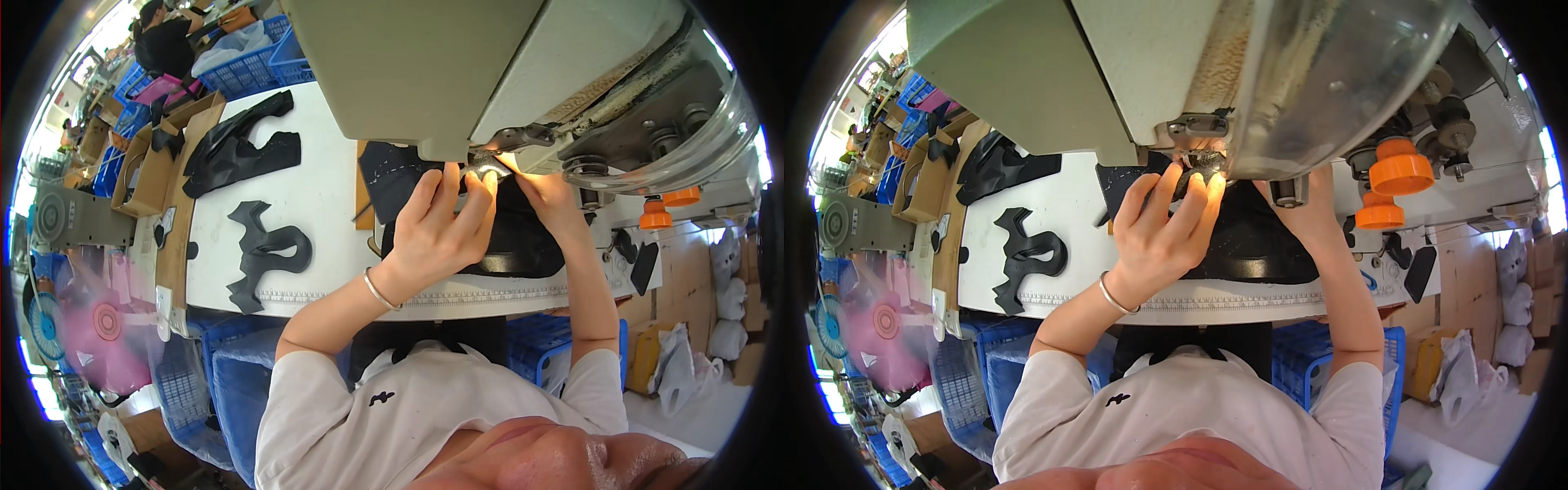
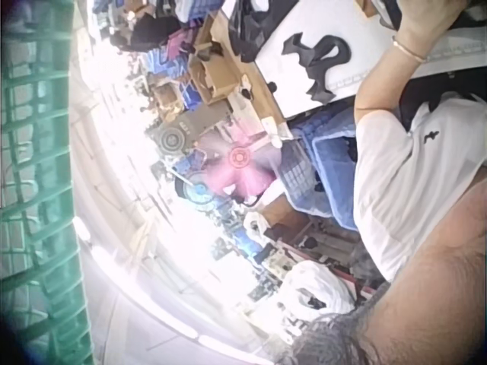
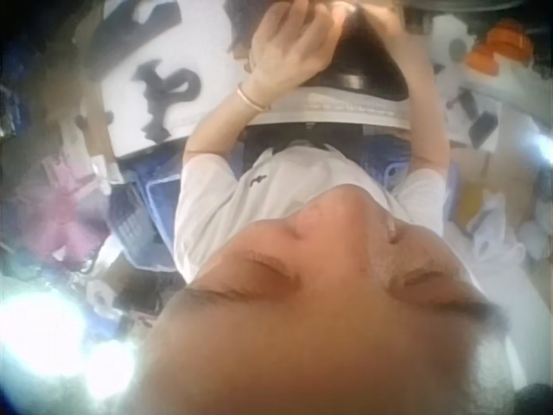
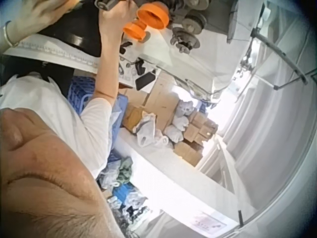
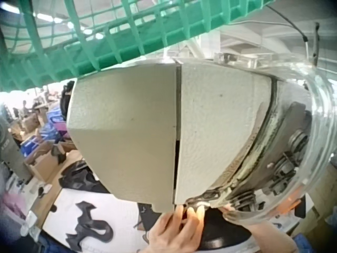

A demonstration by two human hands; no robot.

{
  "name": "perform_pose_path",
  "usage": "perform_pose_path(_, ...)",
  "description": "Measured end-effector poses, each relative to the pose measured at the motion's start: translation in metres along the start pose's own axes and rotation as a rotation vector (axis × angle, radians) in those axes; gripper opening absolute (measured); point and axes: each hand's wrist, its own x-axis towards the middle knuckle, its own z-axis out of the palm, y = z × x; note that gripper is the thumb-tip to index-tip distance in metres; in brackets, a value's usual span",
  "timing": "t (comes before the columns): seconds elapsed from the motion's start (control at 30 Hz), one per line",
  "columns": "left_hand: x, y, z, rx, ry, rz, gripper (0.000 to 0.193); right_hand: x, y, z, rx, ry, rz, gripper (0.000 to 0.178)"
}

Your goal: The person aligns and feeds shoe upper components through a sewing machine by hand to stitch the pieces together, repeatedly guiding and repositioning the material.

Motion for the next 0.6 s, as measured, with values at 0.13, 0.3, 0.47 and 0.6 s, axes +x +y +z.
perform_pose_path(0.13,0.0,-0.003,-0.004,-0.032,-0.002,-0.002,0.015,0.0,-0.028,-0.008,0.053,0.027,0.103,0.028)
perform_pose_path(0.3,-0.006,-0.014,-0.006,-0.083,0.003,0.026,0.022,0.009,-0.077,-0.026,-0.285,0.01,-0.162,0.055)
perform_pose_path(0.47,-0.012,-0.047,-0.007,-0.39,-0.038,-0.025,0.024,0.005,-0.115,-0.023,-0.53,-0.023,-0.165,0.047)
perform_pose_path(0.6,-0.008,-0.056,-0.005,-0.494,-0.065,-0.063,0.023,0.006,-0.118,-0.019,-0.63,-0.067,-0.097,0.048)
